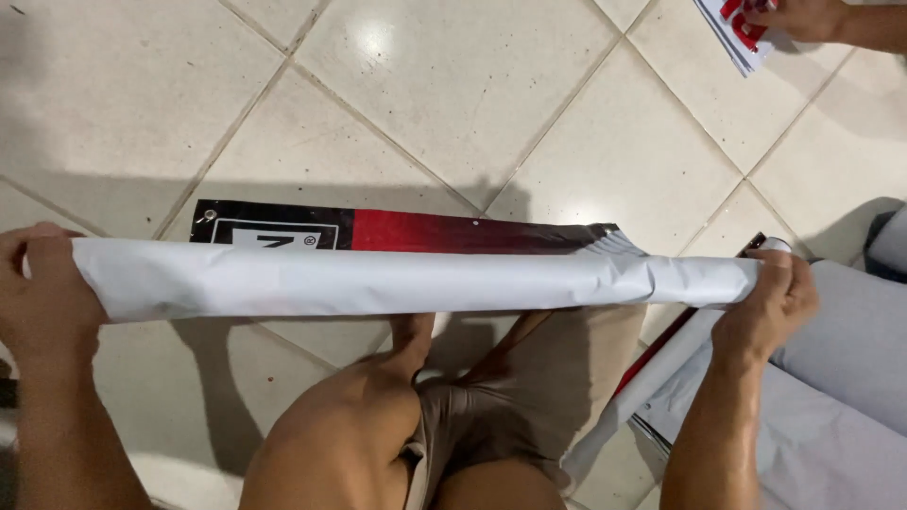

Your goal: Rolling up large printed banners on the floor for storage or transport.

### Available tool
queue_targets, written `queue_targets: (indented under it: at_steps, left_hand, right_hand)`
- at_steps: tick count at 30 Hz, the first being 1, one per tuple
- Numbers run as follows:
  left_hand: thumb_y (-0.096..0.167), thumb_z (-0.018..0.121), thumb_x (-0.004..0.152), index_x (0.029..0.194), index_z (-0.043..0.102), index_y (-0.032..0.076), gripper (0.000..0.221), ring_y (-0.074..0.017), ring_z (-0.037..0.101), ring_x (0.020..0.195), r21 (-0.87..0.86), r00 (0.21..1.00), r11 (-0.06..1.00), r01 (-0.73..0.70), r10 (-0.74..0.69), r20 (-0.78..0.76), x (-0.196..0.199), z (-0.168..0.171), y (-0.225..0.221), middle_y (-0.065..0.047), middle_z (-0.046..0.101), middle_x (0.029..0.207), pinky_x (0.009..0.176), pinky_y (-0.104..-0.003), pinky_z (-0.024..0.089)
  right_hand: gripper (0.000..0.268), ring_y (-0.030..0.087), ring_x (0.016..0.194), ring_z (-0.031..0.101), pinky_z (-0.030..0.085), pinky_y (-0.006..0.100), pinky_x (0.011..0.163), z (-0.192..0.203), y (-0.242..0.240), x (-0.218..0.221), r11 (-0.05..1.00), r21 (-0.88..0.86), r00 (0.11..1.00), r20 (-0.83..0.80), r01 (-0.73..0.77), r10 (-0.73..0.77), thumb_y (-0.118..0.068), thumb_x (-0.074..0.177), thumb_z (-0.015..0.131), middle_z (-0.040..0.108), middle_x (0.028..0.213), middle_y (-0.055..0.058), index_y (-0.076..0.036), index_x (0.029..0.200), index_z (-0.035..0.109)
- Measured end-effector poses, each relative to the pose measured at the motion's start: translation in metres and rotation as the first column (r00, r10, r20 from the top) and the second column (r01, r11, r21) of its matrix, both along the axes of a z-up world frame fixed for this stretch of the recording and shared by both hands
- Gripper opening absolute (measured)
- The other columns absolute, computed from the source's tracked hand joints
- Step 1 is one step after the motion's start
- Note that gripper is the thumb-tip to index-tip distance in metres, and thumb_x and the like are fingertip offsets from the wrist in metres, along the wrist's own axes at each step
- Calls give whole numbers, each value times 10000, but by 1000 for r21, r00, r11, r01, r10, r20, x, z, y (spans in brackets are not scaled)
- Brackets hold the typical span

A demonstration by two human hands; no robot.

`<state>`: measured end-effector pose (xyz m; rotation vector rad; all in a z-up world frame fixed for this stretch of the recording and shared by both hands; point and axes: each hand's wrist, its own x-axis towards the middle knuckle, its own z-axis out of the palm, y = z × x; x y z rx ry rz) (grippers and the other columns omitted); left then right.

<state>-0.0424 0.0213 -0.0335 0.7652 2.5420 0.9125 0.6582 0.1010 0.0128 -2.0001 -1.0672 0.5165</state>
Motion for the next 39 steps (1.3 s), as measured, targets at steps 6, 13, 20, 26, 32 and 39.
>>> queue_targets:
  at_steps: [6,13,20,26,32,39]
  left_hand:
    - [233,454,1007,1252,547,25,334,-378,572,922,-272,956,917,292,-266,126,-49,-19,-2,-239,569,1051,414,-532,456]
    - [106,342,1158,1213,506,7,199,-246,473,1107,194,896,887,419,-438,69,-52,-30,-14,-131,499,1223,843,-388,361]
    - [95,511,1046,1082,733,1,244,-242,626,1006,274,941,905,326,-339,-1,-35,-18,0,-116,645,1064,776,-398,436]
    - [319,496,1149,905,721,43,432,-248,574,791,-277,974,940,200,-160,158,-2,30,28,-93,631,824,642,-453,415]
    - [24,741,503,971,765,41,469,-191,644,843,-418,627,770,482,-636,-450,-27,2,18,-65,688,957,599,-310,491]
    - [170,499,1021,862,628,78,225,-162,543,872,188,981,969,159,-177,83,21,35,43,-17,597,867,737,-354,413]
  right_hand:
    - [613,256,687,520,345,406,647,-15,-3,35,883,333,932,257,-332,254,-468,1155,463,564,753,145,57,890,634]
    - [334,94,694,405,285,294,607,35,31,5,967,-206,988,-67,-152,140,-290,1060,459,462,693,-33,-84,839,600]
    - [270,120,678,476,305,308,591,12,25,23,990,-78,992,-38,-120,118,-270,988,491,523,728,-5,-83,922,674]
    - [440,311,773,589,451,426,697,0,18,33,871,389,953,161,-299,256,-219,1156,405,606,839,180,68,889,605]
    - [283,220,1011,572,386,375,798,-31,13,62,943,-36,931,153,-330,331,-209,1163,520,556,1009,109,-23,1061,708]
    - [382,229,879,560,411,394,723,-28,19,59,974,-217,997,14,-71,76,-408,1099,390,568,921,50,-122,1044,637]
